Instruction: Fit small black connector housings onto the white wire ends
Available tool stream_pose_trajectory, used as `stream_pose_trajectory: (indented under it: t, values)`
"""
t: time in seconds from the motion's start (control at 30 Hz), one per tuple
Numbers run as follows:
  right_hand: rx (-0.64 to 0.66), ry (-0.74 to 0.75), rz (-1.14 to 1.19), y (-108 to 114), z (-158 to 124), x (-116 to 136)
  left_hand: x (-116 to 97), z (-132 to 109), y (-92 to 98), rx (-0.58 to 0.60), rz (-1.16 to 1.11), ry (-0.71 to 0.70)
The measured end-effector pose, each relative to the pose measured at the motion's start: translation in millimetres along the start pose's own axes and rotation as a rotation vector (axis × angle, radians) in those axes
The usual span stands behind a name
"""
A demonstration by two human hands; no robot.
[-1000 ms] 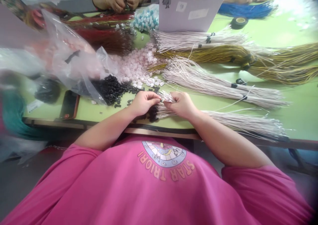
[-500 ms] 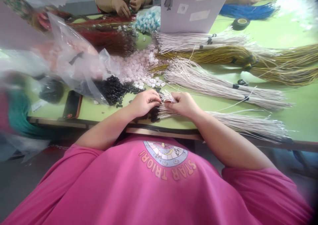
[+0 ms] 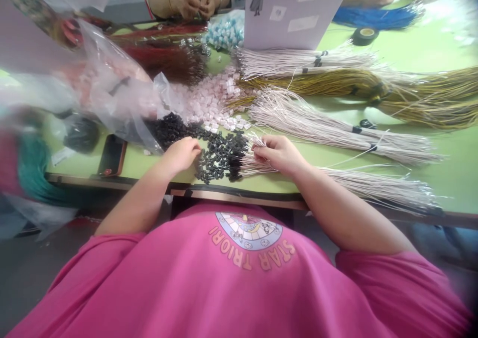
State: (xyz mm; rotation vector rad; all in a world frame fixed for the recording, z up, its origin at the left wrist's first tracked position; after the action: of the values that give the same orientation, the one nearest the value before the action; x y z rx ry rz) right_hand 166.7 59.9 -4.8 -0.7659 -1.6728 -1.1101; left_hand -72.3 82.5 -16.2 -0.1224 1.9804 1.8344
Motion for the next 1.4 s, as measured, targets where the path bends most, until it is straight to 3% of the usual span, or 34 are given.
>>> stream_pose_trajectory:
  t: [0.13,0.23,0.37,0.47,0.53,0.63,0.77,0.93,1.1,1.4]
  values:
    - [-0.004,0.046,-0.143,1,0,5,1,0,6.1,-0.074,-0.144,0.060]
    - [-0.050,0.054,-0.169,4,0,6,-13,-2,18.5,-0.113,-0.185,0.088]
    - [-0.108,0.052,-0.199,7,1,6,-65,-2,25.1,-0.025,-0.316,-0.003]
    - [-0.038,0.016,-0.079,2,2,0,-101,3,19.0,0.051,-0.479,-0.092]
    - [0.021,-0.046,0.075,-2,1,-6,-111,8,8.0,0.110,-0.602,-0.101]
    - [0.069,-0.112,0.255,-7,1,-13,-111,14,-10.2,0.179,-0.754,-0.056]
    - [0.100,-0.142,0.287,-9,1,-15,-105,14,-21.9,0.195,-0.833,0.024]
    - [0.102,-0.133,0.272,-11,3,-16,-106,14,-23.6,0.167,-0.880,0.048]
    - [0.006,-0.114,0.309,-6,4,-16,-105,17,-26.8,0.144,-0.941,0.015]
    - [-0.039,-0.086,0.120,-2,-1,-5,-101,17,-25.3,0.111,-0.933,0.046]
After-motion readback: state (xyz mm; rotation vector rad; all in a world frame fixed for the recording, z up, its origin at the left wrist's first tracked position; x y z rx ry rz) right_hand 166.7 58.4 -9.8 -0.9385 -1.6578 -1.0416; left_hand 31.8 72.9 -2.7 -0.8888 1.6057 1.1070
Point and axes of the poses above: each hand's wrist, its own z-axis towards the middle knuckle, its own y-axis out of the back of the hand, x = y × z, the point moved 9 cm from there along z, towards the middle knuckle, and after that the axes turned 2 degrees about y, right-handed, at the moved point
